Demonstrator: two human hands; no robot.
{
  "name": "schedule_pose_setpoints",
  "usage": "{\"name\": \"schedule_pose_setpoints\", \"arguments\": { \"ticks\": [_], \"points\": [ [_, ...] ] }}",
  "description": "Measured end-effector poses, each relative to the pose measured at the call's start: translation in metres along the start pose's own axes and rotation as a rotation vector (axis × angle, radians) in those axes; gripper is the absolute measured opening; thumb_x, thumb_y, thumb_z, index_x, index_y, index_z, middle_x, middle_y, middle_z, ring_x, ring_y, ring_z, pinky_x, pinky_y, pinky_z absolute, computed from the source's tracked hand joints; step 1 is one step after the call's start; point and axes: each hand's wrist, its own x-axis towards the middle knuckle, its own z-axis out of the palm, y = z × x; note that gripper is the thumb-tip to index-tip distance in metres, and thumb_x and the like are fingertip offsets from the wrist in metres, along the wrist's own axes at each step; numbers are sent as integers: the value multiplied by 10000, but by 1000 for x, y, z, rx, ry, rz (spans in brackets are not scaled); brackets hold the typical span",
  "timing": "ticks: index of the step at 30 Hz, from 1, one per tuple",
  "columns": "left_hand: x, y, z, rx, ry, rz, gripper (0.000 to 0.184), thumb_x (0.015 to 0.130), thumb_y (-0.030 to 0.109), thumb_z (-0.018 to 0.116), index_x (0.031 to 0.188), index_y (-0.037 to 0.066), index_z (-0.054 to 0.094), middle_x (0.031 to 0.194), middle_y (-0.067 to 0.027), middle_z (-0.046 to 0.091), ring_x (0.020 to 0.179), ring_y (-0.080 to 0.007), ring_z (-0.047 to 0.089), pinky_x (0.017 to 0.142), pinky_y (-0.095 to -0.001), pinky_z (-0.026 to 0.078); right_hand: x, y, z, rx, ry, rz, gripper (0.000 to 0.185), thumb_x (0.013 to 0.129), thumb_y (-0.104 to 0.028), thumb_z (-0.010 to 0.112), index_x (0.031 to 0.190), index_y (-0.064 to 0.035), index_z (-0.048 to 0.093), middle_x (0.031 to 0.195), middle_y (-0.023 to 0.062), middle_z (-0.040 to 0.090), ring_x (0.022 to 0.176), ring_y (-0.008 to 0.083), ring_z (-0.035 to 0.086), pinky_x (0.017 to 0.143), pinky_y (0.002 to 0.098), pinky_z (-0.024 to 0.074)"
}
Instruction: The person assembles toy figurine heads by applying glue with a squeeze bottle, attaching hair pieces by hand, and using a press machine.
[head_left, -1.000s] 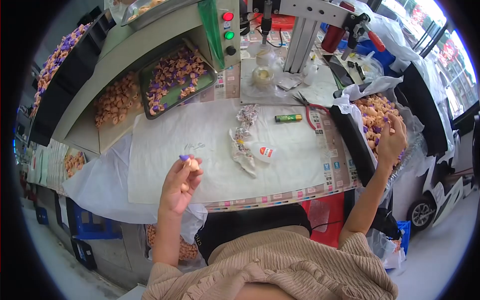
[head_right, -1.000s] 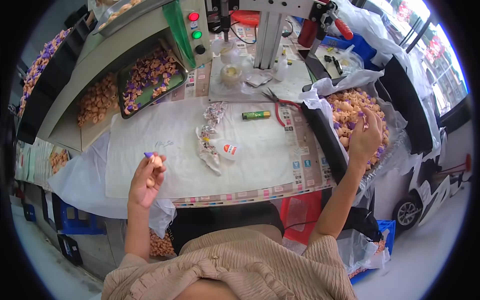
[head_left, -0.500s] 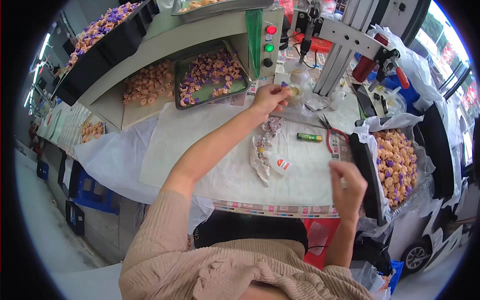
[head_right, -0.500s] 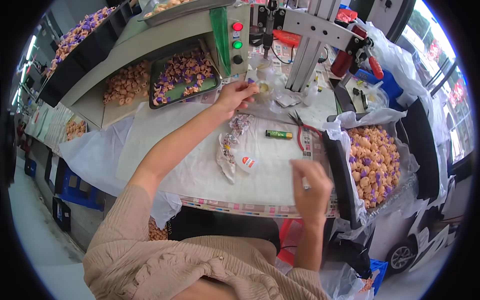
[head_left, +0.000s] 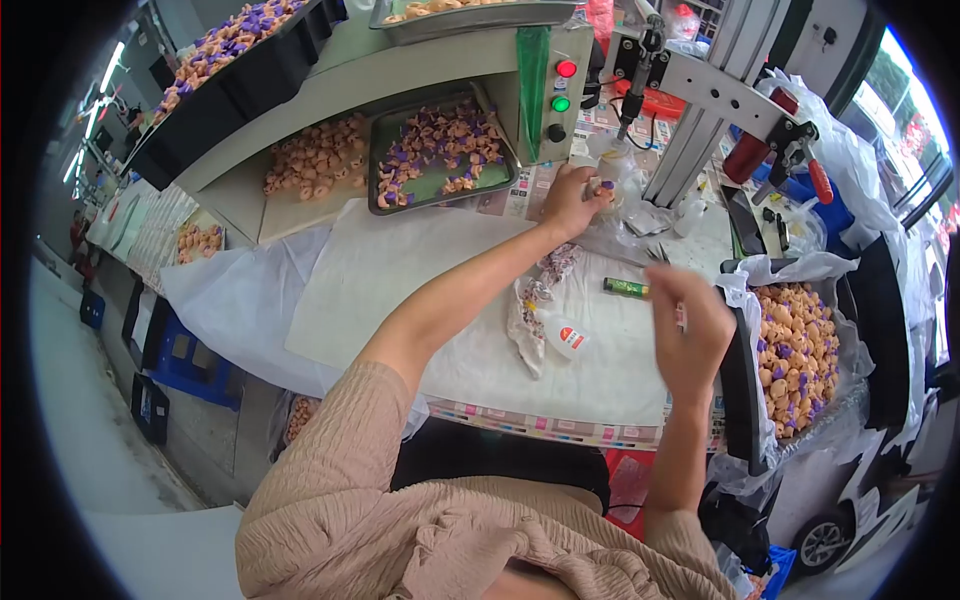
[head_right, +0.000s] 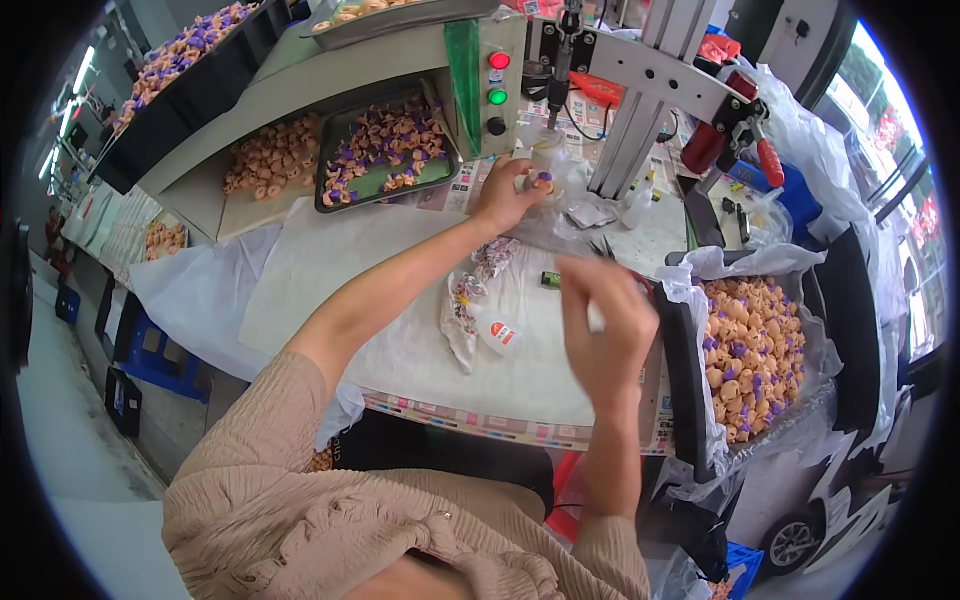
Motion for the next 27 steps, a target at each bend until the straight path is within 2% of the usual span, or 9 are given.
{"name": "schedule_pose_setpoints", "arguments": {
  "ticks": [4, 7, 10, 13, 16, 18, 20, 22, 27],
  "points": [
    [-6, 21, -35, -56, -74, -349, 272, 776, 212, 737, 974, 62, 626, 861, -51, 525, 829, -166, 537, 684, -290, 459, 95, 22, 23, -137, 365, -282, 197, 844, -4, 657, 1040, -9, 672, 926, 106, 681, 822, 133, 627, 713, 265, 481],
    [-10, 66, -90, -820, -8, -1187, 272, 784, 144, 702, 1025, 85, 590, 862, -32, 519, 848, -141, 516, 716, -273, 440, 175, 42, 44, -464, 405, -337, 314, 870, -163, 669, 1155, -36, 632, 1036, 123, 665, 979, 157, 609, 815, 302, 482],
    [-43, 58, -120, -1127, 19, -1212, 246, 795, 101, 666, 1022, 86, 573, 838, -17, 522, 811, -141, 510, 725, -268, 446, 232, 43, 56, -120, -47, 155, 414, 868, -284, 646, 1167, -8, 569, 927, 46, 628, 818, 143, 576, 603, 301, 466],
    [-72, 68, -150, -1332, -18, -1168, 206, 838, 44, 600, 1039, 63, 557, 902, -37, 541, 850, -150, 529, 784, -268, 463, 262, 43, 56, 199, -69, 351, 336, 881, -261, 625, 1093, -5, 577, 866, 26, 609, 799, 160, 573, 637, 316, 459],
    [-96, 93, -182, -1444, -61, -1133, 187, 896, 1, 533, 1080, 34, 546, 1051, -91, 564, 960, -170, 561, 878, -277, 486, 257, 34, 49, 629, 76, -61, 374, 891, -259, 613, 1147, 11, 573, 929, 41, 636, 834, 186, 588, 730, 309, 470],
    [-112, 97, -199, -1508, -59, -1138, 192, 915, -7, 513, 1102, 29, 542, 1123, -117, 568, 1012, -182, 572, 917, -284, 495, 227, 21, 31, 724, 38, -14, 373, 868, -204, 665, 1201, -46, 604, 1058, 126, 661, 1044, 213, 605, 901, 327, 462],
    [-127, 96, -214, -1625, -10, -1135, 208, 933, 16, 513, 1139, 28, 538, 1190, -141, 556, 1049, -191, 582, 931, -286, 508, 172, 5, 23, 391, -243, -95, 457, 837, -169, 686, 1251, -21, 557, 1066, 113, 662, 1102, 234, 582, 951, 342, 428],
    [-140, 97, -221, -1686, 29, -1137, 217, 942, 27, 513, 1158, 27, 536, 1223, -153, 550, 1067, -195, 587, 938, -288, 515, 135, 5, 35, -30, -171, -545, 521, 763, -153, 749, 1248, -67, 577, 1148, 121, 650, 1109, 286, 575, 939, 384, 427],
    [-152, 107, -227, -1621, 94, -1102, 286, 966, 108, 518, 1244, 40, 514, 1232, -158, 557, 1033, -185, 614, 902, -272, 540, 54, 2, 31, 12, 166, -146, 482, 764, -66, 726, 1221, -38, 574, 1257, 121, 580, 1122, 293, 555, 942, 389, 427]
  ]
}}
